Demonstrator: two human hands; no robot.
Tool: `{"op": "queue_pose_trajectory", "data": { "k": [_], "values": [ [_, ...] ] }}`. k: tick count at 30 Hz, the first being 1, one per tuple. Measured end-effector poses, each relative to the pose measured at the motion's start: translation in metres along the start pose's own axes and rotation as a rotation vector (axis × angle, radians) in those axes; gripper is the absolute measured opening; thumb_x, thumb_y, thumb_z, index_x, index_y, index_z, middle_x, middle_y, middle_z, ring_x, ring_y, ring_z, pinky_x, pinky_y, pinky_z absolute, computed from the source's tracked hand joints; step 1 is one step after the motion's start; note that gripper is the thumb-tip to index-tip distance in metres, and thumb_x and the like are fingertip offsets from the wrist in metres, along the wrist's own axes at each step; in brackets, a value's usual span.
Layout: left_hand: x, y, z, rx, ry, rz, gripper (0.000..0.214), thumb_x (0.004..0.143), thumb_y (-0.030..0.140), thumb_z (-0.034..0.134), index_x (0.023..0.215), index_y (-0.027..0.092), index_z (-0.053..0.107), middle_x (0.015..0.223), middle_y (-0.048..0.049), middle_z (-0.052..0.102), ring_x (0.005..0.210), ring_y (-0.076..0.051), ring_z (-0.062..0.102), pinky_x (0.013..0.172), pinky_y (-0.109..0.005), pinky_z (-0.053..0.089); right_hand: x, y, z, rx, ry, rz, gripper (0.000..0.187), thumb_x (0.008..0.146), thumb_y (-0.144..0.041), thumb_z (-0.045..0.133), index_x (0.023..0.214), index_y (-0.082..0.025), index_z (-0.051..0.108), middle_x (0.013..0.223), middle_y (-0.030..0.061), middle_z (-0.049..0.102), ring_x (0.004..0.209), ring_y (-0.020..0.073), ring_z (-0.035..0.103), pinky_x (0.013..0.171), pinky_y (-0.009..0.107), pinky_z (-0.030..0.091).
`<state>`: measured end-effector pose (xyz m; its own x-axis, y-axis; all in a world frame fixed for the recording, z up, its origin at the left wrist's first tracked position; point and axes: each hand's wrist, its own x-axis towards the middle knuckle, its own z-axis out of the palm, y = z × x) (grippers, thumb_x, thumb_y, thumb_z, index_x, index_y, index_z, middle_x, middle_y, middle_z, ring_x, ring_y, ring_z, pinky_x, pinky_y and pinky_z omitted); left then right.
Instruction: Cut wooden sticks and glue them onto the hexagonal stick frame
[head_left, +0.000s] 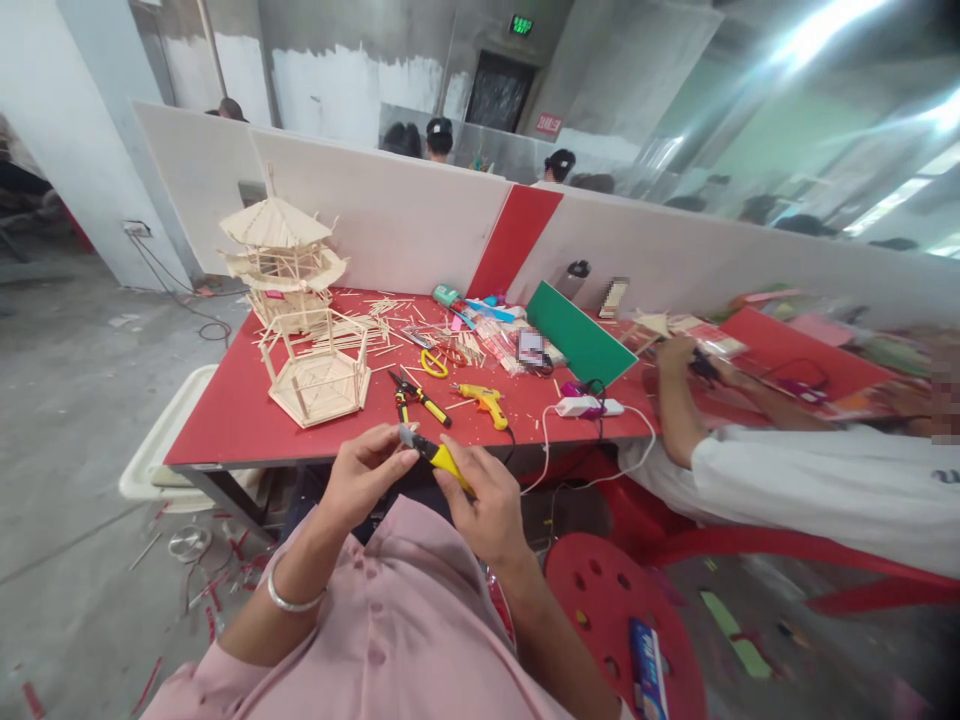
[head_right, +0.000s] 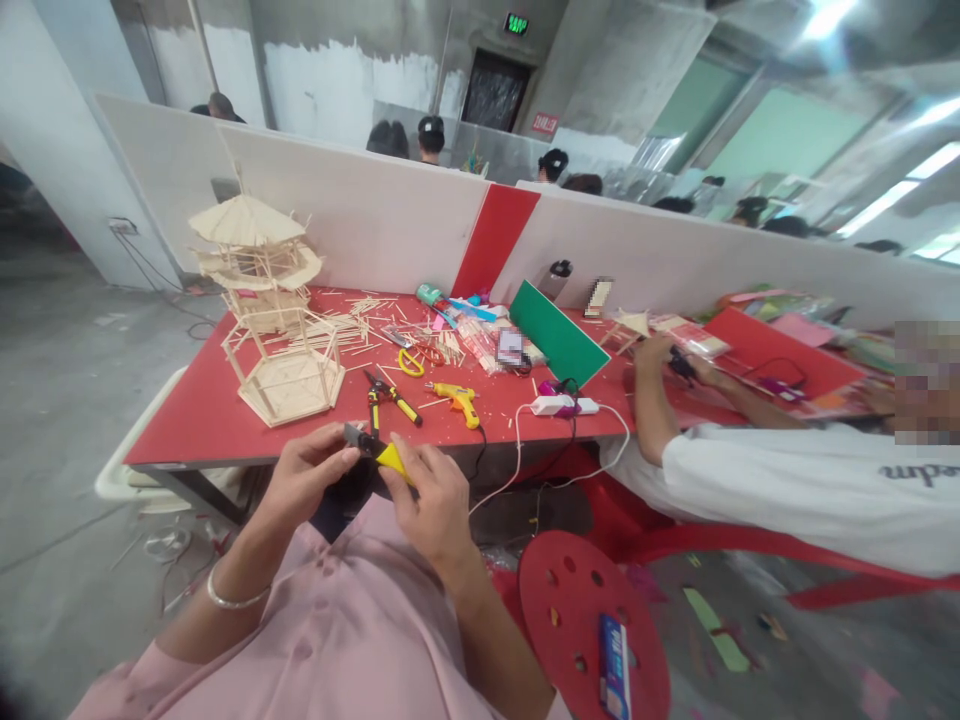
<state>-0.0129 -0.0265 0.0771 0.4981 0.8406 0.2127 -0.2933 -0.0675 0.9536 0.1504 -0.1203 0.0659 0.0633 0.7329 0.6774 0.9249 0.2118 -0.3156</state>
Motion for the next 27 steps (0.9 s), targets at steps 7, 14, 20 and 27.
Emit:
{"op": "queue_pose_trajectory", "data": {
  "k": [7, 14, 20, 27],
  "values": [
    [0.0024, -0.0056, -0.0031, 0.142, 0.052, 0.014, 0.03, 0.079, 0.046, 0.072, 0.078, 0.015, 0.074, 0.061, -0.0003, 0.056, 0.058, -0.011, 0.047, 0.053, -0.021, 0.037, -0.0027, -0.0003, 0.0027, -0.005, -0.002, 0.021, 0.035, 0.097, -0.032, 0.054, 0.127, -0.018, 0.064, 0.095, 0.0096, 0.071, 0.085, 0.0196, 0.066, 0.078, 0.032, 0.052],
    [0.0052, -0.0052, -0.0002, 0.08, 0.063, -0.039, 0.033, 0.078, 0.047, 0.071, 0.076, 0.014, 0.072, 0.057, 0.0033, 0.048, 0.049, -0.007, 0.036, 0.045, -0.02, 0.027, 0.0019, 0.002, 0.0043, -0.017, -0.024, 0.003, 0.037, 0.098, -0.032, 0.054, 0.131, -0.017, 0.062, 0.092, 0.0092, 0.069, 0.083, 0.019, 0.065, 0.076, 0.031, 0.052],
    [0.0045, -0.0062, 0.0019, 0.049, 0.071, -0.008, 0.031, 0.079, 0.045, 0.071, 0.078, 0.014, 0.072, 0.058, 0.0036, 0.046, 0.05, -0.007, 0.035, 0.045, -0.02, 0.027, 0.0015, 0.0032, 0.0074, 0.014, -0.042, -0.041, 0.041, 0.1, -0.028, 0.05, 0.14, -0.021, 0.055, 0.088, 0.0065, 0.066, 0.076, 0.0161, 0.061, 0.071, 0.029, 0.05],
    [0.0026, -0.0039, -0.0004, 0.085, 0.053, 0.039, 0.027, 0.083, 0.041, 0.069, 0.08, 0.014, 0.073, 0.06, 0.0027, 0.048, 0.052, -0.007, 0.037, 0.047, -0.02, 0.028, -0.0011, 0.0034, 0.0085, 0.074, 0.011, -0.082, 0.049, 0.097, -0.019, 0.053, 0.145, -0.027, 0.049, 0.101, 0.0074, 0.066, 0.088, 0.0168, 0.062, 0.078, 0.03, 0.051]
  ]
}}
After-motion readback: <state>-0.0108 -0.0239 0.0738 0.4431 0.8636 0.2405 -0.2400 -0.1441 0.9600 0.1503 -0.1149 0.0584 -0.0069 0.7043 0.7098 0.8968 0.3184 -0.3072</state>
